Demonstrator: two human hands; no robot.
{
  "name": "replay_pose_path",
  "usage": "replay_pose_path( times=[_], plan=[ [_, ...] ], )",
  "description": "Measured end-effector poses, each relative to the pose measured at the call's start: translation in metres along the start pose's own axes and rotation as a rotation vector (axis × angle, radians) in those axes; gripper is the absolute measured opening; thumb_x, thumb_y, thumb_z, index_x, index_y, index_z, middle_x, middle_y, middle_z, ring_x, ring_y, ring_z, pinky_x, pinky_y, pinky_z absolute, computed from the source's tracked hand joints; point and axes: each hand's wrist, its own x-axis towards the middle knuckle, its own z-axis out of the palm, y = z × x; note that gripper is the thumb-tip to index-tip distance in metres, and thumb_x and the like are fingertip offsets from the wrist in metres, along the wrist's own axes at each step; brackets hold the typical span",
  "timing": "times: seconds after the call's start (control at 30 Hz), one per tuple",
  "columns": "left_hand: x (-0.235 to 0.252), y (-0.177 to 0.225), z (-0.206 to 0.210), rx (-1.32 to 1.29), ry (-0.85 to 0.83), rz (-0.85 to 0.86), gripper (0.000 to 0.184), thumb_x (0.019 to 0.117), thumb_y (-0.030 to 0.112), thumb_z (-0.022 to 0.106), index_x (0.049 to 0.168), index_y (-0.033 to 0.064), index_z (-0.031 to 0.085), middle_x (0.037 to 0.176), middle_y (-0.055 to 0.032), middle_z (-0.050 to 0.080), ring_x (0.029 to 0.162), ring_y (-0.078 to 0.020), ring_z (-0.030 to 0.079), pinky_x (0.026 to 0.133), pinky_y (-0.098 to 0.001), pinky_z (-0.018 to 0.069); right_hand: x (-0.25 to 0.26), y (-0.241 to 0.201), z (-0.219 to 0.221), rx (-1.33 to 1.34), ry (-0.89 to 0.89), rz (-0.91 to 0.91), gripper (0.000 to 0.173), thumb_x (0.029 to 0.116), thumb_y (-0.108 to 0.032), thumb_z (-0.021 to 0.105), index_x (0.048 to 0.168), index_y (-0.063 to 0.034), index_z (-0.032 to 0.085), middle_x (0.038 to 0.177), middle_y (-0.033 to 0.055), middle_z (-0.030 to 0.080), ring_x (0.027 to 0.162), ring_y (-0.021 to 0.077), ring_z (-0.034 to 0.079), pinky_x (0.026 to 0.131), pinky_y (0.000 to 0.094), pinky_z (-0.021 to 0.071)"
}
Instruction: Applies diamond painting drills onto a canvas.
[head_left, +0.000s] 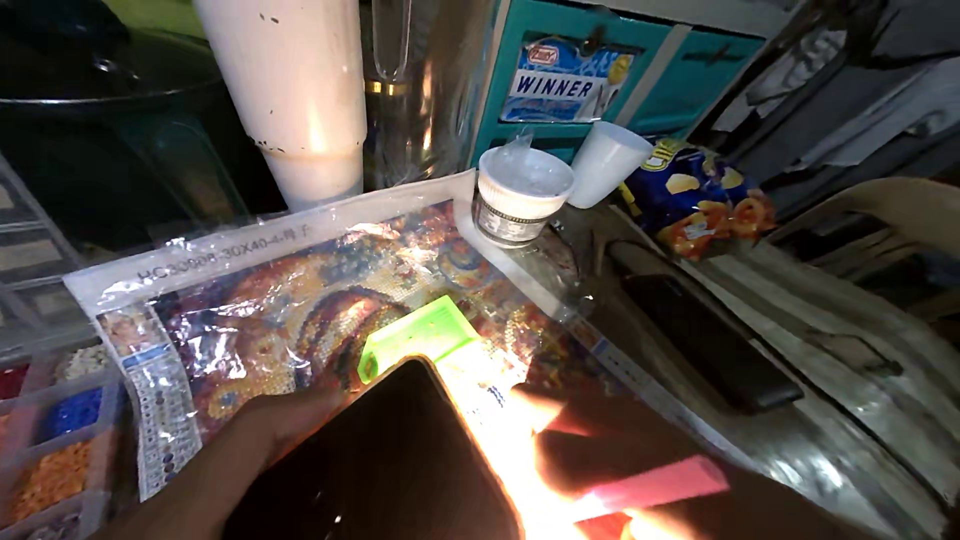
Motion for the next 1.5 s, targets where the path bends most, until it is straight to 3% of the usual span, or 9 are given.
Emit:
replay_pose_path(
  times=[0.2, 0.33, 0.63, 0.73, 0.87, 0.97, 1.07, 1.37, 1.5],
  plan=[
    [0.0, 0.0, -0.001, 0.029, -0.01, -0.002, 0.094, 0.0708, 0.038, 0.085, 0.14, -0.0099, 0.044, 0.131, -0.0313, 0.057, 0.122, -0.0353, 0.059, 0.103, -0.0489, 0.0485, 0.001, 0.0, 0.001, -0.005, -0.027, 0.002, 0.022, 0.1001, -0.024, 0.052, 0.111, -0.0097, 0.064, 0.092, 0.0127, 0.061, 0.086, 0.0218, 0.061, 0.072, 0.0324, 0.0508],
    [-0.001, -0.002, -0.002, -0.004, -0.028, -0.002, 0.097, 0.0707, 0.041, 0.085, 0.142, -0.0086, 0.043, 0.135, -0.0299, 0.055, 0.126, -0.033, 0.056, 0.106, -0.0477, 0.0462, 0.002, -0.007, 0.0, -0.01, -0.027, 0.025, 0.03, 0.0962, -0.016, 0.056, 0.124, -0.0116, 0.066, 0.096, 0.0142, 0.067, 0.09, 0.0259, 0.066, 0.08, 0.0374, 0.0544],
    [0.0, -0.004, -0.003, -0.07, -0.028, 0.003, 0.093, 0.0717, 0.038, 0.086, 0.142, -0.0067, 0.043, 0.132, -0.0262, 0.057, 0.122, -0.0296, 0.059, 0.104, -0.0454, 0.0496, 0.013, -0.009, -0.009, -0.067, -0.138, -0.013, 0.029, 0.0956, -0.015, 0.061, 0.124, -0.0132, 0.064, 0.094, 0.0122, 0.065, 0.089, 0.0232, 0.064, 0.077, 0.0328, 0.0544],
    [0.0, -0.004, -0.004, -0.102, -0.011, 0.018, 0.092, 0.0716, 0.036, 0.086, 0.142, -0.0062, 0.044, 0.133, -0.024, 0.057, 0.123, -0.0266, 0.059, 0.105, -0.0431, 0.0491, 0.013, -0.008, -0.012, 0.036, -0.103, 0.01, 0.023, 0.0987, -0.016, 0.058, 0.118, -0.0052, 0.065, 0.103, 0.0158, 0.065, 0.098, 0.0229, 0.064, 0.086, 0.0312, 0.0529],
    [0.004, -0.007, -0.008, -0.211, 0.014, 0.028, 0.085, 0.0744, 0.029, 0.084, 0.141, -0.0053, 0.044, 0.133, -0.0197, 0.058, 0.119, -0.0221, 0.06, 0.102, -0.0402, 0.0518, 0.016, -0.003, -0.017, 0.252, 0.107, 0.01, 0.022, 0.1038, -0.022, 0.058, 0.096, -0.0022, 0.063, 0.089, 0.0098, 0.061, 0.089, 0.0125, 0.06, 0.079, 0.0243, 0.05],
    [0.005, -0.013, -0.01, -0.281, 0.027, 0.018, 0.077, 0.08, 0.033, 0.079, 0.138, -0.0039, 0.045, 0.134, -0.0146, 0.06, 0.102, -0.0141, 0.065, 0.086, -0.0339, 0.0558, 0.021, 0.005, -0.021, 0.225, 0.188, -0.025, 0.014, 0.1036, -0.022, 0.062, 0.103, -0.0083, 0.064, 0.096, 0.0014, 0.067, 0.097, 0.007, 0.065, 0.087, 0.0251, 0.0554],
    [0.004, -0.012, -0.014, -0.336, 0.025, -0.018, 0.068, 0.0865, 0.029, 0.074, 0.14, -0.0013, 0.045, 0.135, -0.01, 0.061, 0.095, -0.0128, 0.067, 0.082, -0.0327, 0.0572, 0.04, 0.021, -0.024, 0.032, 0.189, -0.047, 0.01, 0.1011, -0.021, 0.061, 0.106, -0.0132, 0.065, 0.096, -0.0065, 0.066, 0.087, 0.0009, 0.065, 0.074, 0.0185, 0.0584],
    [0.009, -0.011, -0.012, -0.351, -0.006, -0.007, 0.06, 0.0882, 0.024, 0.073, 0.139, 0.0029, 0.049, 0.132, -0.0077, 0.063, 0.09, -0.0117, 0.066, 0.077, -0.0314, 0.0565, 0.085, 0.073, -0.001, 0.097, 0.157, -0.143, 0.01, 0.0998, -0.012, 0.064, 0.102, -0.0027, 0.067, 0.093, 0.002, 0.065, 0.084, 0.0055, 0.065, 0.074, 0.0219, 0.059],
    [0.008, -0.001, -0.012, -0.307, 0.013, -0.045, 0.056, 0.0892, 0.026, 0.073, 0.138, 0.0084, 0.053, 0.127, 0.0004, 0.065, 0.09, -0.0059, 0.065, 0.076, -0.0249, 0.056, 0.087, 0.07, 0.004, 0.061, 0.179, -0.133, 0.011, 0.0979, -0.012, 0.066, 0.1, -0.0017, 0.069, 0.092, 0.0026, 0.068, 0.084, 0.0035, 0.066, 0.076, 0.0187, 0.0586]
  ],
)
